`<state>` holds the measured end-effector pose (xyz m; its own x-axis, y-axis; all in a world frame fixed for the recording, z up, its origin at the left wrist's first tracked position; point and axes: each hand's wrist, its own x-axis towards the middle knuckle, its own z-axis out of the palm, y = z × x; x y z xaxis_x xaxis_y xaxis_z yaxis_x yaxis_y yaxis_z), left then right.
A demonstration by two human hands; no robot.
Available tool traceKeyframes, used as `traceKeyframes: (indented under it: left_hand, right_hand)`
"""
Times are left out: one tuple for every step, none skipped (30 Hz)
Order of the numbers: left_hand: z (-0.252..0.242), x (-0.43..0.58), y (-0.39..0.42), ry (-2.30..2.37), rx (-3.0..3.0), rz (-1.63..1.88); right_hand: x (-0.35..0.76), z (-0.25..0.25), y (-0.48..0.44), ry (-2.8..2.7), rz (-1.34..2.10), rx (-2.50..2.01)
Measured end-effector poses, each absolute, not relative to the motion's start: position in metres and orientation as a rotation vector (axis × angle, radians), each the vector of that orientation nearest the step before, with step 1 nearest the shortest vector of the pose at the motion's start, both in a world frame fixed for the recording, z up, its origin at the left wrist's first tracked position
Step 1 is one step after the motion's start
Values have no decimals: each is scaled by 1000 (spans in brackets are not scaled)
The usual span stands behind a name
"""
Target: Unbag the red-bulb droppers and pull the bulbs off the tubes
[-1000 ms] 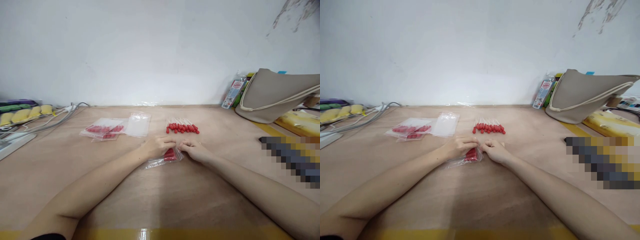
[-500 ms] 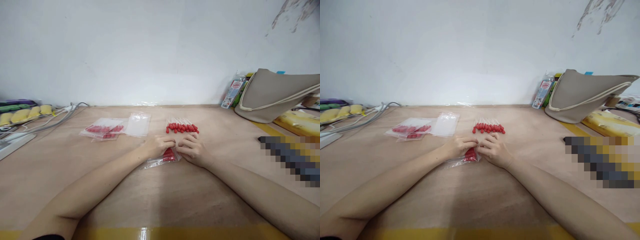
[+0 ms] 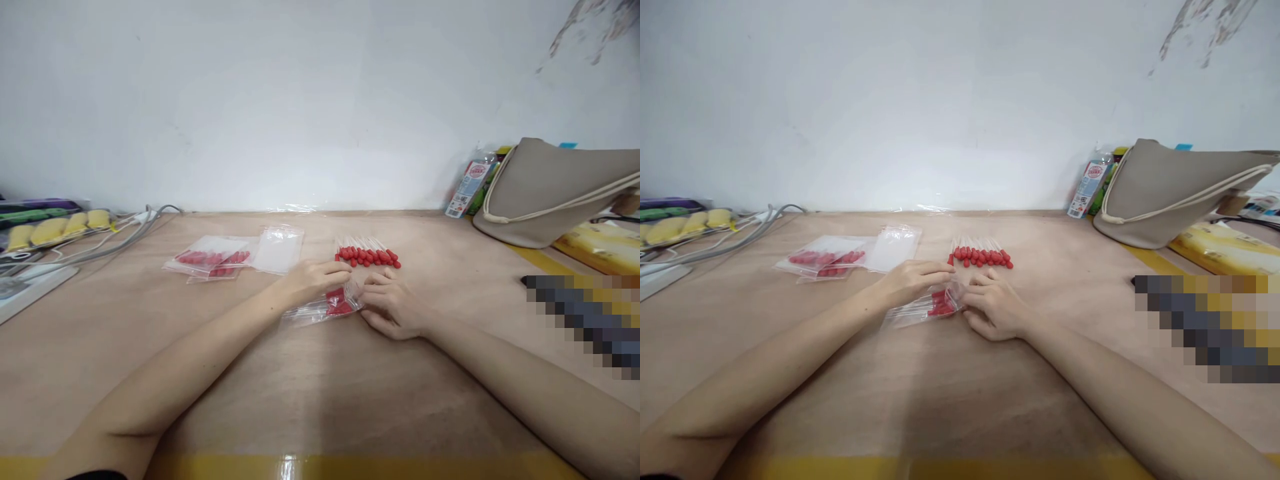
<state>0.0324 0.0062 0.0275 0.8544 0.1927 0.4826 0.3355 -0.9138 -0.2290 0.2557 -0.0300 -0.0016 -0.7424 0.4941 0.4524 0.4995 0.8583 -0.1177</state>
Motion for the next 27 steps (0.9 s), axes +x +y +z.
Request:
traceKeyframes:
  left_hand:
    - [28, 32, 7, -390, -2721, -635]
    - [28, 32, 6, -383, -2730, -604]
    - [28, 33, 6, -380, -2753, -576]
    - [26, 33, 4, -391, -2786, -560]
    - [25, 34, 2, -426, -2825, -564]
    - [23, 33, -2, -489, -2865, -586]
    - [21, 31, -6, -580, -2906, -614]
    - [19, 28, -11, -691, -2947, -637]
    - [18, 24, -17, -808, -2984, -647]
    - [16, 18, -22, -913, -3017, -642]
    - [15, 12, -27, -989, -3050, -615]
    - [14, 5, -32, -1037, -3079, -577]
    - [13, -1, -35, -1065, -3100, -542]
    - [11, -6, -38, -1084, -3111, -525]
    - [10, -10, -39, -1103, -3118, -524]
    - [9, -13, -40, -1120, -3122, -538]
    - [8, -14, -40, -1140, -3124, -557]
    - [7, -15, -39, -1160, -3122, -576]
    - [6, -14, -38, -1175, -3122, -589]
    - [6, -13, -37, -1184, -3121, -600]
    - [5, -13, -37, -1189, -3119, -611]
    - [4, -12, -36, -1190, -3116, -623]
    - [4, -11, -36, -1188, -3113, -635]
    - [3, -11, -35, -1183, -3109, -648]
    - [3, -11, -35, -1177, -3106, -655]
    - [2, -11, -35, -1174, -3102, -660]
    - [2, -11, -35, -1175, -3101, -661]
  right_hand:
    - [255, -1, -30, -2522, 130, -789]
    - [254, -2, -30, -2462, 274, -851]
    - [253, -2, -30, -2380, 404, -905]
    - [250, -4, -29, -2298, 516, -947]
    - [248, -5, -28, -2229, 608, -971]
    - [245, -7, -27, -2183, 679, -985]
    - [243, -8, -26, -2154, 726, -993]
    - [241, -10, -26, -2143, 753, -1002]
    - [239, -10, -25, -2145, 766, -1013]
    - [237, -11, -24, -2149, 771, -1027]
    - [236, -10, -24, -2158, 775, -1040]
    - [236, -10, -23, -2170, 786, -1049]
    - [235, -10, -22, -2181, 808, -1049]
    - [235, -10, -21, -2190, 839, -1048]
    - [236, -11, -20, -2187, 871, -1052]
    - [236, -11, -20, -2173, 902, -1062]
    - [237, -12, -20, -2145, 931, -1074]
    - [238, -13, -20, -2108, 961, -1083]
    - [239, -14, -21, -2070, 997, -1084]
    - [239, -15, -21, -2029, 1038, -1071]
    - [239, -16, -22, -1989, 1087, -1047]
    - [239, -16, -23, -1954, 1142, -1015]
    - [238, -16, -24, -1924, 1200, -974]
    - [237, -15, -24, -1899, 1257, -928]
    - [235, -14, -25, -1881, 1309, -884]
    - [233, -12, -25, -1871, 1356, -844]
    - [231, -11, -25, -1866, 1403, -815]
